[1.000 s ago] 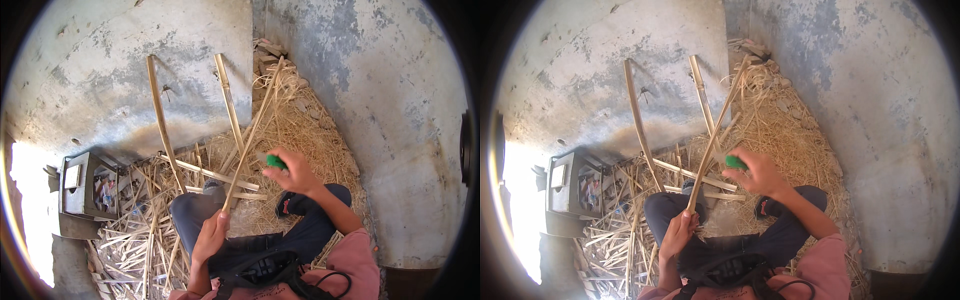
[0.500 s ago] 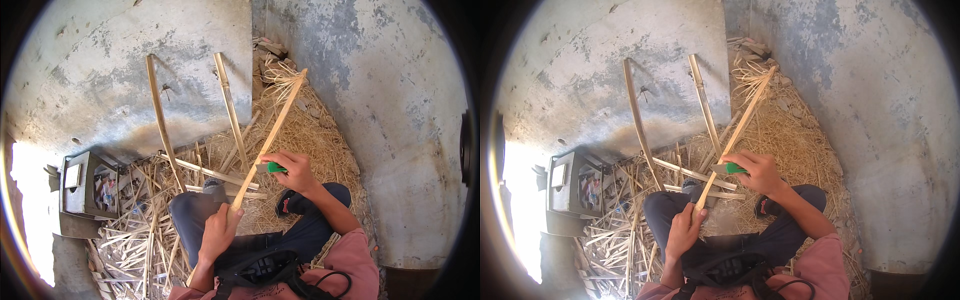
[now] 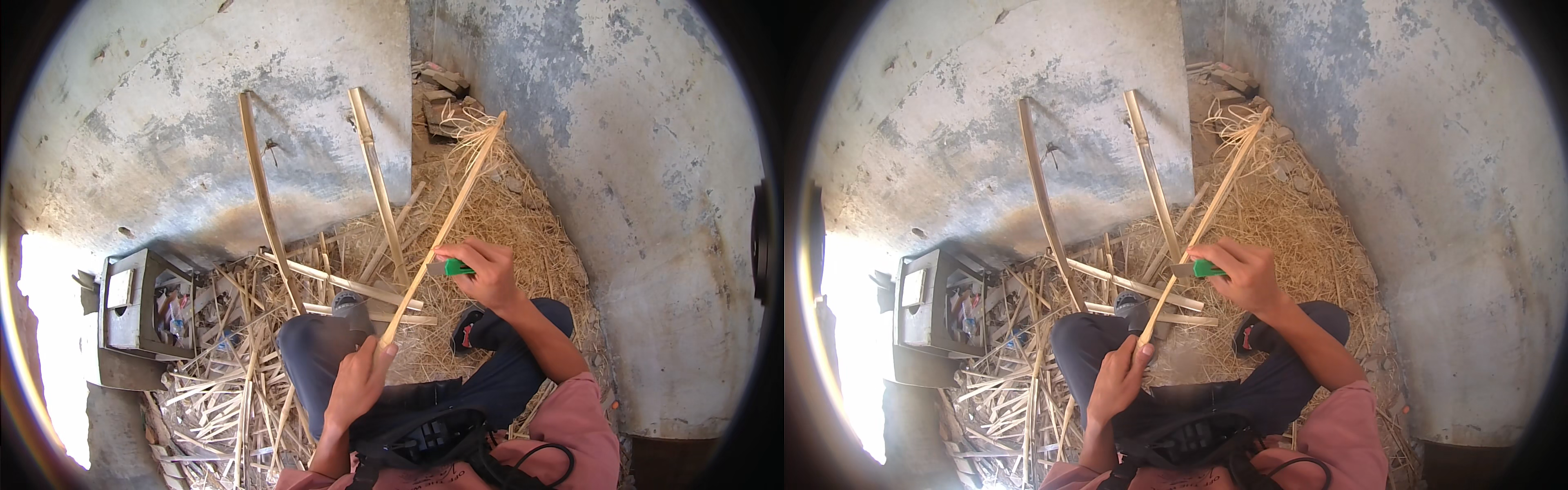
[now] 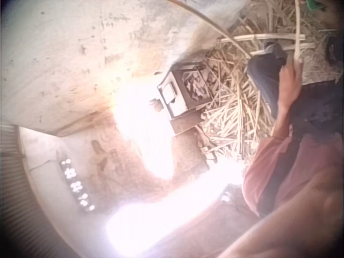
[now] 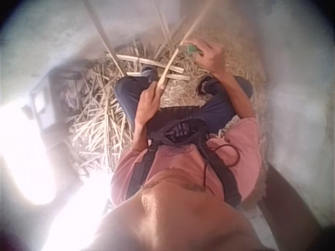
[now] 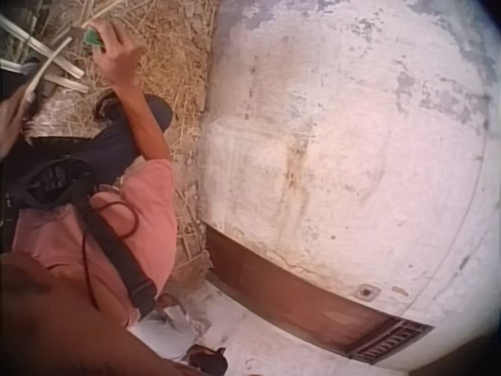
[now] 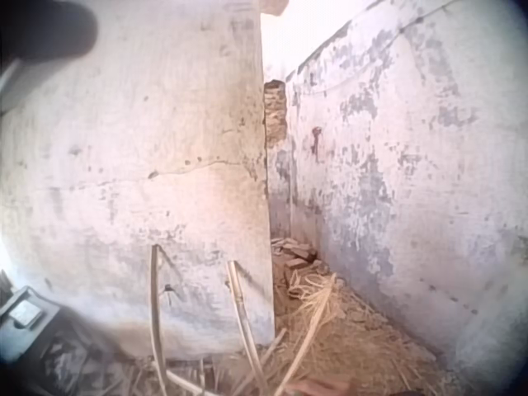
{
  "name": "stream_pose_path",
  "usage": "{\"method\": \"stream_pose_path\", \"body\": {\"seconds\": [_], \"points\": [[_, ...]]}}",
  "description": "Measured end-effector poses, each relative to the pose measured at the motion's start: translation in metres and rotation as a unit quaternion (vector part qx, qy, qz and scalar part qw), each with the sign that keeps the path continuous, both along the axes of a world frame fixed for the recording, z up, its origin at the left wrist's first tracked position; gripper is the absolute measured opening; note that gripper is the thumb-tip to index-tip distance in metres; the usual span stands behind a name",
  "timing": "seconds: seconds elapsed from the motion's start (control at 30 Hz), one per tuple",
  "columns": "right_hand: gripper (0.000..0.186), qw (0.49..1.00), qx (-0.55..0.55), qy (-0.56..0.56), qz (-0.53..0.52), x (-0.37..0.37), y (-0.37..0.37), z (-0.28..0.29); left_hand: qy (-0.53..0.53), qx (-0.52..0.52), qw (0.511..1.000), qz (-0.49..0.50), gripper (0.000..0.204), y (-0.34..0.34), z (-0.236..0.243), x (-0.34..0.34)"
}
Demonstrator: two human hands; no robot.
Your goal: The person shaves thin strips of bamboo using a small knife while sitting on a floor covered in straw and debris.
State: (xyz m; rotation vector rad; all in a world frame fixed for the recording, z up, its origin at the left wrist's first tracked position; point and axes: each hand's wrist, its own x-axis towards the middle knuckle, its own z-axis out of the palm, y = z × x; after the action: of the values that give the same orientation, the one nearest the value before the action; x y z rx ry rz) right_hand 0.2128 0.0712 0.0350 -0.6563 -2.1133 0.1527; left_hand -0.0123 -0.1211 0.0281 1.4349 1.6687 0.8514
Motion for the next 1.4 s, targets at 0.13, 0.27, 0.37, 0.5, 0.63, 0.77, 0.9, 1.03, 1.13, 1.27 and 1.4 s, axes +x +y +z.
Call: {"method": "stream_pose_path", "body": {"seconds": [0.13, 0.27, 0.37, 0.5, 0.63, 0.77, 0.9, 1.03, 1.13, 1.27, 1.4], "points": [[0.034, 1.0, 0.012, 0.019, 0.006, 0.0, 0.002, -0.005, 0.026, 0.001, 0.999, 0.021, 0.033, 0.0, -0.001, 0.0], [0.031, 1.0, 0.014, 0.024, 0.012, -0.001, 0.0, -0.004, 0.029, 0.008, 0.999, 0.029, 0.033, 0.001, 0.002, -0.001], [0.033, 0.998, -0.004, 0.058, 0.022, 0.002, 0.001, -0.008, 0.021, 0.011, 0.999, 0.036, 0.033, 0.002, -0.001, -0.001], [0.034, 0.985, -0.132, 0.107, 0.035, -0.003, -0.011, 0.0, -0.018, 0.011, 0.998, 0.055, 0.033, 0.004, -0.015, -0.007], [0.033, 0.964, -0.231, 0.006, 0.13, -0.003, -0.021, -0.012, -0.046, 0.032, 0.998, 0.039, 0.033, 0.004, -0.02, -0.007], [0.03, 0.956, -0.227, -0.049, 0.181, -0.016, -0.041, -0.024, -0.072, 0.042, 0.996, 0.014, 0.032, 0.005, -0.016, -0.006], [0.032, 0.959, -0.17, -0.081, 0.214, -0.025, -0.049, -0.035, -0.072, 0.061, 0.996, 0.006, 0.033, 0.006, -0.012, -0.005], [0.032, 0.949, -0.212, -0.067, 0.222, -0.027, -0.053, -0.042, -0.029, 0.074, 0.997, 0.008, 0.033, 0.007, -0.002, 0.0], [0.032, 0.945, -0.225, -0.048, 0.232, -0.029, -0.054, -0.042, -0.013, 0.058, 0.998, 0.017, 0.032, 0.009, 0.002, 0.003], [0.031, 0.94, -0.239, -0.041, 0.239, -0.029, -0.055, -0.037, -0.044, 0.065, 0.997, -0.002, 0.028, 0.011, 0.003, 0.003], [0.031, 0.933, -0.258, -0.07, 0.242, -0.025, -0.056, -0.035, -0.091, 0.075, 0.993, -0.015, 0.025, 0.012, 0.004, 0.004]]}}
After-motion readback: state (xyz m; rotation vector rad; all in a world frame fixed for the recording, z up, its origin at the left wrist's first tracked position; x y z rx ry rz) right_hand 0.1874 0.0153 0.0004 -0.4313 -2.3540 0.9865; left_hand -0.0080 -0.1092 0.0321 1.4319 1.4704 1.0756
